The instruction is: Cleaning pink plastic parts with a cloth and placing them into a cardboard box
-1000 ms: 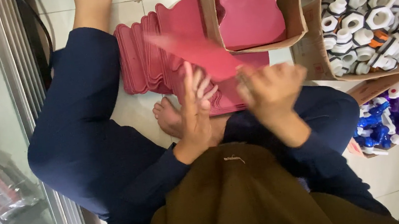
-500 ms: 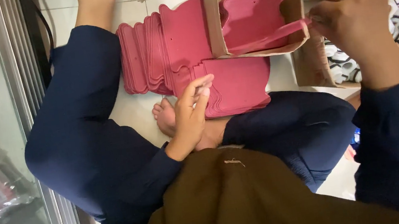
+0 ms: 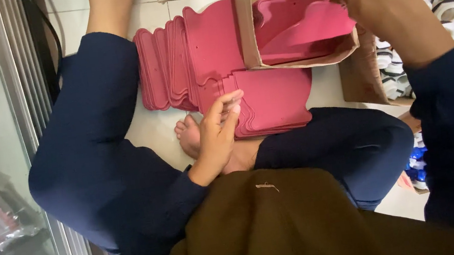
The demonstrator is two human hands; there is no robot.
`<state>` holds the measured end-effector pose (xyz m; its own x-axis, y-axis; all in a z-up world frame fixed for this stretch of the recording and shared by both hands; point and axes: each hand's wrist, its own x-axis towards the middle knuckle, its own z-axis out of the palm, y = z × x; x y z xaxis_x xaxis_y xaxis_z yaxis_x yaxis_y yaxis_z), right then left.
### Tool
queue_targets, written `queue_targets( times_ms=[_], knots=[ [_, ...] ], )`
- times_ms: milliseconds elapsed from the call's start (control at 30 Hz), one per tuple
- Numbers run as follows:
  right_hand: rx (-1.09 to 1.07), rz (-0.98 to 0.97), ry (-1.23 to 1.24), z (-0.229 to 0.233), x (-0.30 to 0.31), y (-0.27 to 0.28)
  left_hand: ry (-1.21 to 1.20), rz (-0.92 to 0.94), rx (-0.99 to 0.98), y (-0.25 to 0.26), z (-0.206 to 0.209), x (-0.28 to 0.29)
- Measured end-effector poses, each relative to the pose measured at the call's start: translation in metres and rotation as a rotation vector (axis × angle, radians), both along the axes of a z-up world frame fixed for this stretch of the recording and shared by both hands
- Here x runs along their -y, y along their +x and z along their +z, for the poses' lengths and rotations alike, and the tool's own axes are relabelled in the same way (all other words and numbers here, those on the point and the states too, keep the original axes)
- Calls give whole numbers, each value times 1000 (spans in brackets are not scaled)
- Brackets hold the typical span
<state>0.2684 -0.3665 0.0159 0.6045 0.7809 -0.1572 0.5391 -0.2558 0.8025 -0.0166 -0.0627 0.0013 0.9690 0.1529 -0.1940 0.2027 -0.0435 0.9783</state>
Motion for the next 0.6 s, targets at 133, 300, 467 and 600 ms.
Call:
queue_targets(
  times_ms=[133, 300, 467, 600],
  knots=[
    [-42, 25, 89, -14, -13, 4, -16, -1, -14, 1, -4, 2],
    [-245, -34, 457, -10, -42, -10, -17, 7, -36, 2, -12, 3],
    [-858, -593, 660, -50, -69, -24, -41, -11, -52, 3, -17, 3],
    [-841, -586, 754, -77, -62, -23, -18, 11, -36, 6, -22, 1]
  ],
)
